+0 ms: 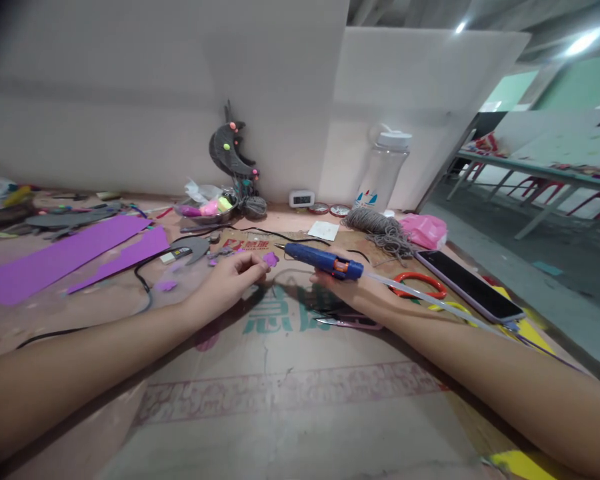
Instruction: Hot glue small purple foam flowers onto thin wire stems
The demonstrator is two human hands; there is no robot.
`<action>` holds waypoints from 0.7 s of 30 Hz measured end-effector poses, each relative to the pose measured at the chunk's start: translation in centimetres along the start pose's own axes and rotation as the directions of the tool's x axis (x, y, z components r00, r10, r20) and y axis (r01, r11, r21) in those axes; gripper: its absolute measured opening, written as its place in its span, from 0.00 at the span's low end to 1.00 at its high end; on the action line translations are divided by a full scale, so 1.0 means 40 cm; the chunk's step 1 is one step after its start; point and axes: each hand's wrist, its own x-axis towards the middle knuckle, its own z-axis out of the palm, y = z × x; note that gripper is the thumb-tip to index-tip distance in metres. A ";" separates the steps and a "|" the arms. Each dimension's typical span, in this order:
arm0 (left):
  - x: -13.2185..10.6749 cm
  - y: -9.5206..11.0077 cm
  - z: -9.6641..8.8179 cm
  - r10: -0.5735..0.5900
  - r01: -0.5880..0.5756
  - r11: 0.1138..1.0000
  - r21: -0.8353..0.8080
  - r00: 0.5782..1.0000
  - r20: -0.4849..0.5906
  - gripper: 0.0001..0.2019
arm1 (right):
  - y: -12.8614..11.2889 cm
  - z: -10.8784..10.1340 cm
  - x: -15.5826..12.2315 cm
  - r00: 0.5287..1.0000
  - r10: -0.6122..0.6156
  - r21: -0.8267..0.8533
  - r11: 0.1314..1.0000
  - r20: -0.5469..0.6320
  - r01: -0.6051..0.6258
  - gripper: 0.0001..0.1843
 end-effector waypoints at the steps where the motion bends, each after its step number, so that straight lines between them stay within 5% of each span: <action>1: 0.000 0.000 0.000 0.002 -0.002 1.000 -0.003 1.000 0.002 0.10 | 0.000 -0.002 -0.001 1.000 -0.002 0.009 1.000 0.009 0.002 0.12; 8: 0.001 -0.008 0.002 0.020 -0.020 1.000 -0.015 1.000 0.002 0.10 | 0.000 0.002 -0.013 0.992 0.024 0.052 0.998 0.125 -0.031 0.15; 21: -0.005 -0.005 0.002 0.061 -0.061 0.998 0.032 0.998 0.001 0.09 | 0.007 0.007 -0.008 0.992 0.085 -0.082 0.994 0.094 -0.077 0.19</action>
